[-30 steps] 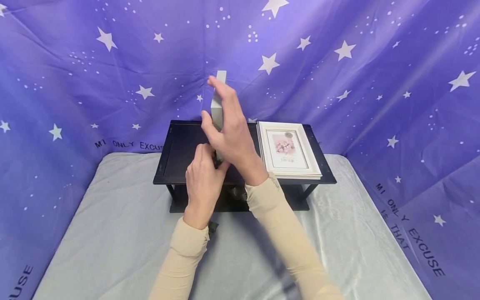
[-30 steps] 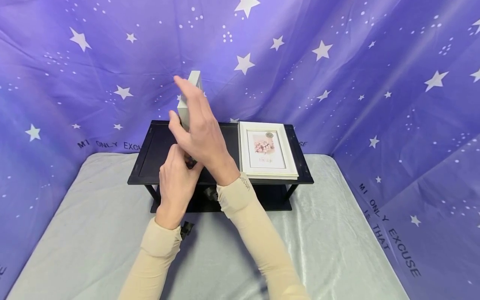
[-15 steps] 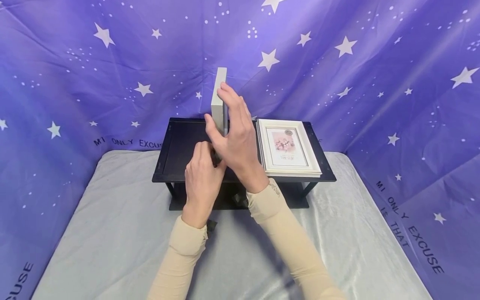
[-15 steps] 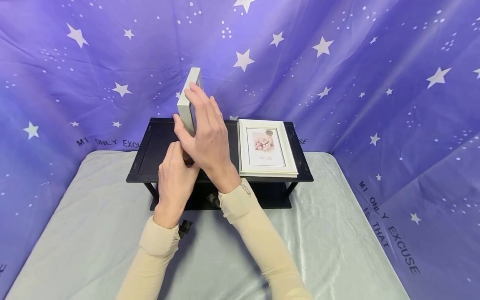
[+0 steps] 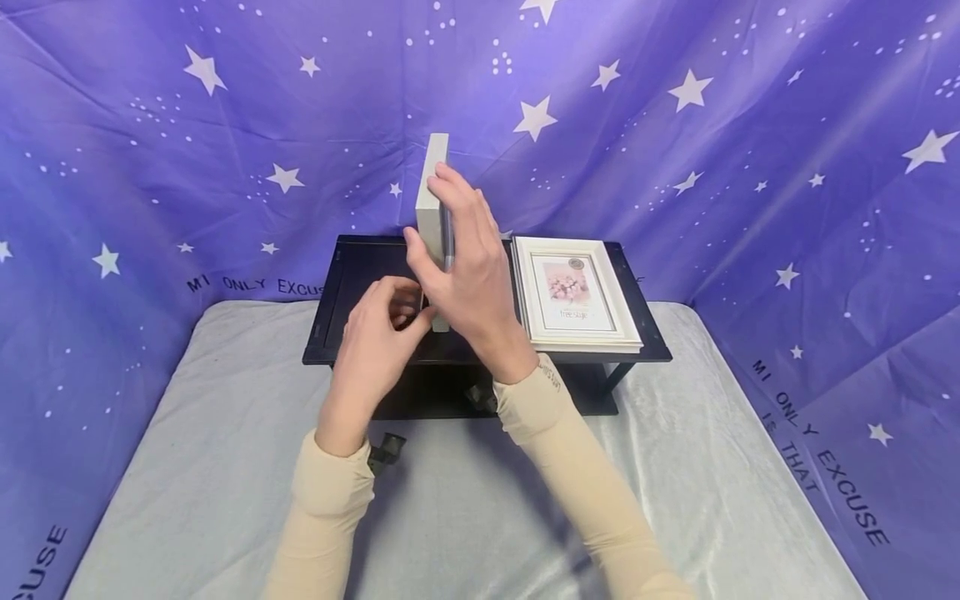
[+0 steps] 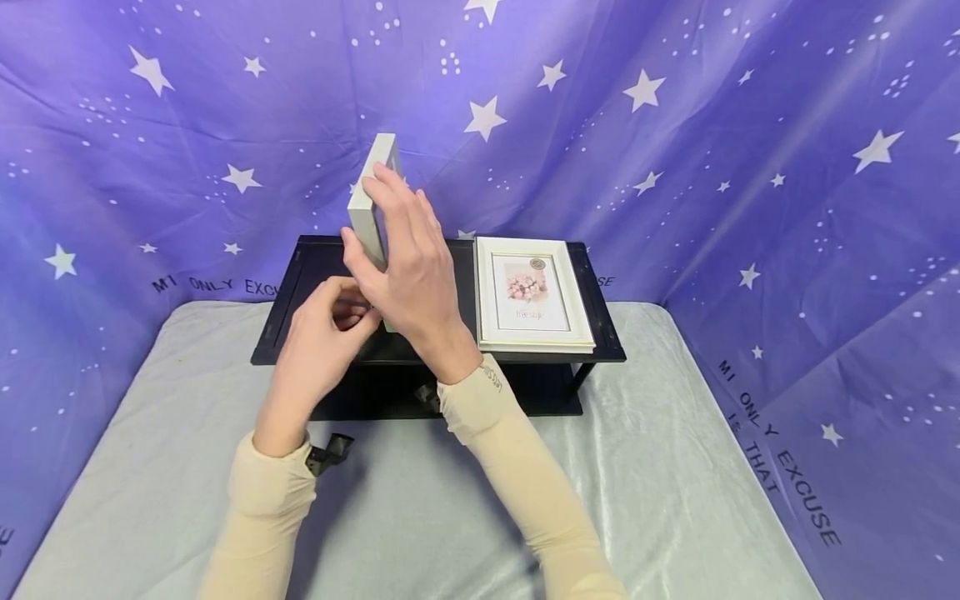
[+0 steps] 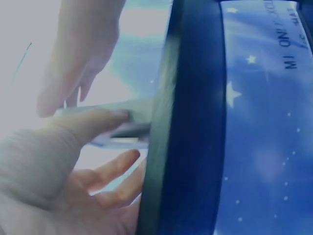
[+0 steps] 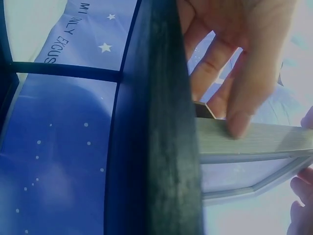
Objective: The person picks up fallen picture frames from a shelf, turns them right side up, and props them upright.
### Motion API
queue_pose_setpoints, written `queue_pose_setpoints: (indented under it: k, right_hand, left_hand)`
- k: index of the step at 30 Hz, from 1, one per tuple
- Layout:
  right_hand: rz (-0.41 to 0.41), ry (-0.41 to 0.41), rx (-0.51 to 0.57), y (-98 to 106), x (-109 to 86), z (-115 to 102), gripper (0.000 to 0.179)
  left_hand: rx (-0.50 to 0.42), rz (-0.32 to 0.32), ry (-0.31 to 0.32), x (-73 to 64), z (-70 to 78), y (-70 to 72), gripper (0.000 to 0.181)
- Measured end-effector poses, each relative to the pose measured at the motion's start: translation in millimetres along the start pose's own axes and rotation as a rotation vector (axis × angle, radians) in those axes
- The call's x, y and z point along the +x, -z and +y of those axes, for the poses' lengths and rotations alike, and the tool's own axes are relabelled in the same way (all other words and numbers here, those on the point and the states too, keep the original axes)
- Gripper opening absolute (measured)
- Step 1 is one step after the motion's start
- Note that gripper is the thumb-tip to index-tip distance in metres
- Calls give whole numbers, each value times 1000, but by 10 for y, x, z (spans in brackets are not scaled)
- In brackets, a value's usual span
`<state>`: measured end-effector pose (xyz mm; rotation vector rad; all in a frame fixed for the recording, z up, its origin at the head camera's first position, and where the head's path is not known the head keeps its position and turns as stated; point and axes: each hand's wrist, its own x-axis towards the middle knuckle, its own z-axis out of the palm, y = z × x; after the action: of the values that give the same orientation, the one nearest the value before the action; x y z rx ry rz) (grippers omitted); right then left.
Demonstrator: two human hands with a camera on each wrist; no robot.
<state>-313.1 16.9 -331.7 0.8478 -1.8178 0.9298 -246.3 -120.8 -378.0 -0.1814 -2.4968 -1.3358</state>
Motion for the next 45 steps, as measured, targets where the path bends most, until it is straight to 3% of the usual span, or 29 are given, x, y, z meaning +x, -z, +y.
queue_pose_setpoints:
  k: [8,15,30,38,45]
  right_hand:
    - [-10,-15,6,-34,-13,-12,50]
    - [-23,-10,-4,-55,-36,-9,54]
    - [-79,-35,-27,-36,-34,-46,64]
    - [-119,-31,-32,-26,-36,-68,65]
    - [-150,-9,-59,-25,-49,-101,64]
  left_hand:
    - [-180,-205,-32,223,-189,229,39]
    - [-212,-325,-31,390,-239,204,41]
    - [-260,-137,-43,405,-316,205,32]
    - [-208,-83,-21,388,-342,226,28]
    - [-174,-92,-1,373,-332,239,29]
